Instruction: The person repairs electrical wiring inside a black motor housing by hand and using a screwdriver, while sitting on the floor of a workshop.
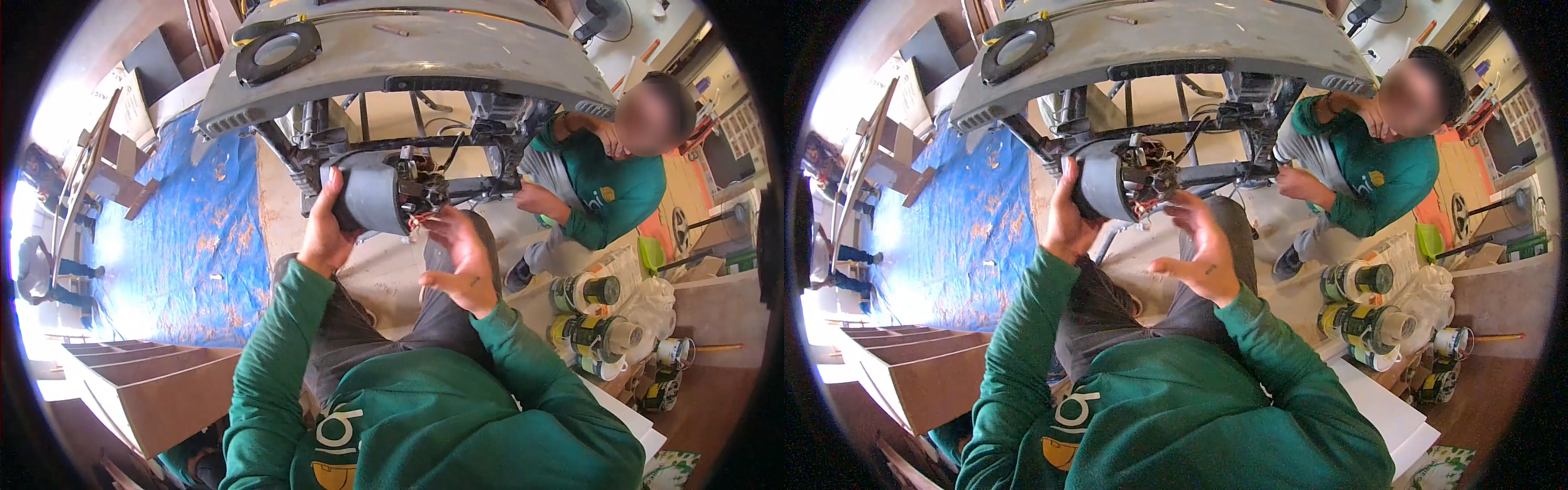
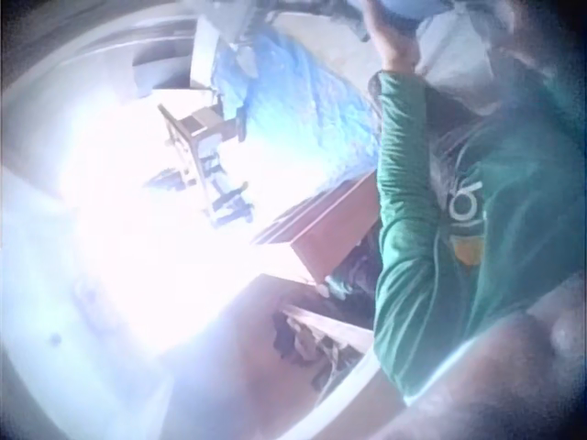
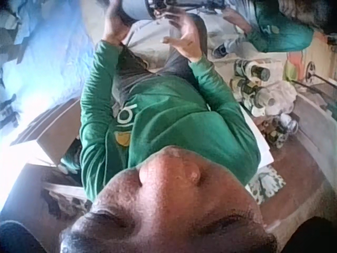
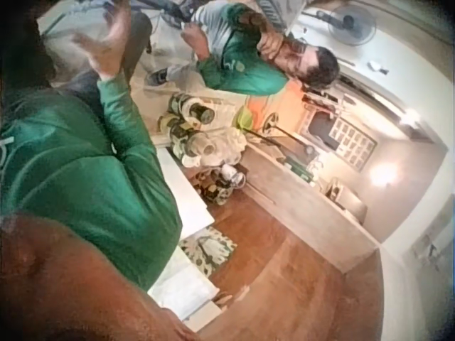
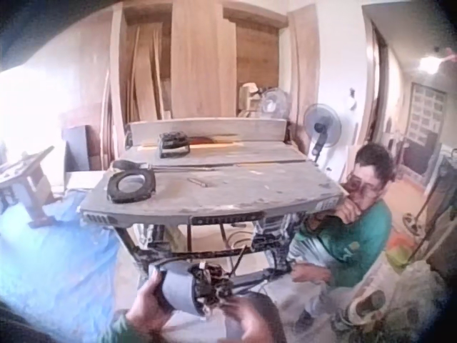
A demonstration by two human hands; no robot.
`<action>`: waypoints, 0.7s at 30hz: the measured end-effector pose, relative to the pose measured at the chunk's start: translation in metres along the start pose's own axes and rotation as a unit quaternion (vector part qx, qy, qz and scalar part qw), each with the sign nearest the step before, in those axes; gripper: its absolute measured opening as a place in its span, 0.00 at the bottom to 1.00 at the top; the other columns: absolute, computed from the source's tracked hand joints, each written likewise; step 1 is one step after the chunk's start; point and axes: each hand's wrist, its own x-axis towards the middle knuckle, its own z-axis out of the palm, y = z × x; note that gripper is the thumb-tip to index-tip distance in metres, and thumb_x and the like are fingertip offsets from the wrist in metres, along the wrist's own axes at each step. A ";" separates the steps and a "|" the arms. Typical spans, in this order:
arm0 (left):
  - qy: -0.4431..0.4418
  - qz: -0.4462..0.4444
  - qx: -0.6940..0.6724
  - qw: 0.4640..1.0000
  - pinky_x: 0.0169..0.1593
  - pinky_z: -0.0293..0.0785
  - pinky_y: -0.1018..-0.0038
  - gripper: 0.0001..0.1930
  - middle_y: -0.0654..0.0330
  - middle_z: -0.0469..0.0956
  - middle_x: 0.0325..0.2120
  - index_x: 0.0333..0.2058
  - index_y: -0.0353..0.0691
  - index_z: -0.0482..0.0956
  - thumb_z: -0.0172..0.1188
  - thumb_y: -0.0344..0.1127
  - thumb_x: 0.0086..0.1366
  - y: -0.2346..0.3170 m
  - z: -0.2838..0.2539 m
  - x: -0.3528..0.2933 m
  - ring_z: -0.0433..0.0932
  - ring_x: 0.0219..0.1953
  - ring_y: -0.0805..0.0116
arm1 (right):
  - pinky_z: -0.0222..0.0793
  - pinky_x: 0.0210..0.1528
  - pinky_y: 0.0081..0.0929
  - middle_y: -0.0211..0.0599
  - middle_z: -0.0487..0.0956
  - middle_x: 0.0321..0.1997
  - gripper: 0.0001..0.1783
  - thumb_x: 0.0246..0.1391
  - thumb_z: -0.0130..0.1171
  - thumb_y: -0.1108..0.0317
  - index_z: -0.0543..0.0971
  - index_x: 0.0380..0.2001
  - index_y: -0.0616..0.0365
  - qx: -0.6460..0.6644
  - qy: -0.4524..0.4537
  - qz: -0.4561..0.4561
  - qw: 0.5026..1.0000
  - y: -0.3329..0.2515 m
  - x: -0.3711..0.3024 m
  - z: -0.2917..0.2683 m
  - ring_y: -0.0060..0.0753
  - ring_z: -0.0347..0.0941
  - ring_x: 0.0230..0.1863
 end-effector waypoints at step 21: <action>-0.004 -0.017 0.475 0.880 0.39 0.82 0.76 0.33 0.57 0.89 0.39 0.51 0.35 0.88 0.74 0.63 0.65 0.090 0.089 0.034 0.88 0.35 0.68 | 0.76 0.63 0.31 0.49 0.86 0.57 0.49 0.47 0.82 0.50 0.78 0.64 0.74 -0.153 -0.107 0.017 0.982 -0.076 0.113 -0.027 0.39 0.84 0.56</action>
